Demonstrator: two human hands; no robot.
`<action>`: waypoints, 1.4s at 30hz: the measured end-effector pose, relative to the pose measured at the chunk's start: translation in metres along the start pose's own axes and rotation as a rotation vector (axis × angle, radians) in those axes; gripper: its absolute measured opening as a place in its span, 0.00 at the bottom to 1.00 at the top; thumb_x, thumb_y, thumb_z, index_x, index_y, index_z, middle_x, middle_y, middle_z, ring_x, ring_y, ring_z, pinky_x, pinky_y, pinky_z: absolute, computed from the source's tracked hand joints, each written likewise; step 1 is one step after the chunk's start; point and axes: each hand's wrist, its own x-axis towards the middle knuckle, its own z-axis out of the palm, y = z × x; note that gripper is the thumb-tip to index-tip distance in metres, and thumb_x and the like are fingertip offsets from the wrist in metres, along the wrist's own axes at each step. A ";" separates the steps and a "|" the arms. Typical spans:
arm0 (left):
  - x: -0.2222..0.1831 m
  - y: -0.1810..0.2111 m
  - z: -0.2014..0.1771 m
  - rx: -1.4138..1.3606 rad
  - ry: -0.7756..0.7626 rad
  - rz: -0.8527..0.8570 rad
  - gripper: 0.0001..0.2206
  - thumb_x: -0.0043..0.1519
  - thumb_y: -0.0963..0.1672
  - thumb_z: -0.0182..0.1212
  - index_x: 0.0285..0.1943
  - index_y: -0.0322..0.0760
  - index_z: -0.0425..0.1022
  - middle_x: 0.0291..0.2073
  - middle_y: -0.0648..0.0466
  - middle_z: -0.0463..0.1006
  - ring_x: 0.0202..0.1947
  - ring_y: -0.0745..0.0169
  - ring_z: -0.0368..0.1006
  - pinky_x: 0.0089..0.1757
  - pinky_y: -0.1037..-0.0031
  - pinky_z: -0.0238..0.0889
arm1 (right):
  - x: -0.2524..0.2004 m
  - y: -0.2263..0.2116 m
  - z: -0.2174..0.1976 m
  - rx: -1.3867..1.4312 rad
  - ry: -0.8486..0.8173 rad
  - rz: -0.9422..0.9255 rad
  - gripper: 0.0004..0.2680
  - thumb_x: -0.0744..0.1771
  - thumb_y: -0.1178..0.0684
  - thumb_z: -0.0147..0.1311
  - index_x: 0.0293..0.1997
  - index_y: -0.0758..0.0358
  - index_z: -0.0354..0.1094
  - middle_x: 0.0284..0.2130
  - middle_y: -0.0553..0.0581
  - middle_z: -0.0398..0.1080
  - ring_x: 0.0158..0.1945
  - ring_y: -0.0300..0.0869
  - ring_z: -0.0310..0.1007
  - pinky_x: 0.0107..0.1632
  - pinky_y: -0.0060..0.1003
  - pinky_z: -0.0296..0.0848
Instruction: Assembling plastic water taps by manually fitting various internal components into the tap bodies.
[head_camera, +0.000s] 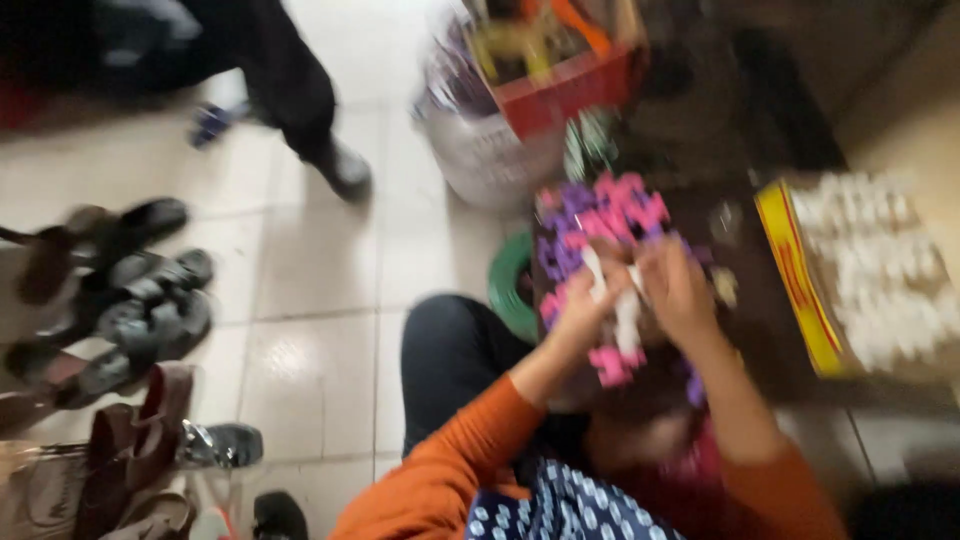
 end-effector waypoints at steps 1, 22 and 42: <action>-0.015 0.020 0.006 -0.015 -0.007 -0.047 0.11 0.56 0.47 0.64 0.40 0.36 0.73 0.32 0.49 0.72 0.38 0.60 0.66 0.41 0.69 0.62 | -0.004 -0.013 -0.009 -0.016 -0.015 0.045 0.08 0.68 0.54 0.43 0.37 0.71 0.58 0.25 0.75 0.63 0.31 0.69 0.63 0.32 0.56 0.62; -0.026 0.141 0.034 -0.097 0.094 -0.066 0.11 0.57 0.45 0.63 0.43 0.35 0.74 0.24 0.58 0.72 0.24 0.78 0.68 0.25 0.87 0.62 | 0.031 -0.058 -0.041 0.276 -0.093 0.113 0.11 0.57 0.55 0.66 0.38 0.61 0.73 0.26 0.55 0.73 0.32 0.42 0.74 0.38 0.34 0.71; -0.019 0.153 0.033 0.139 0.039 0.120 0.08 0.58 0.44 0.61 0.43 0.40 0.75 0.25 0.59 0.74 0.28 0.79 0.63 0.32 0.85 0.59 | 0.024 -0.054 -0.024 0.552 -0.074 0.344 0.08 0.61 0.61 0.57 0.42 0.66 0.71 0.17 0.54 0.67 0.26 0.33 0.62 0.33 0.28 0.66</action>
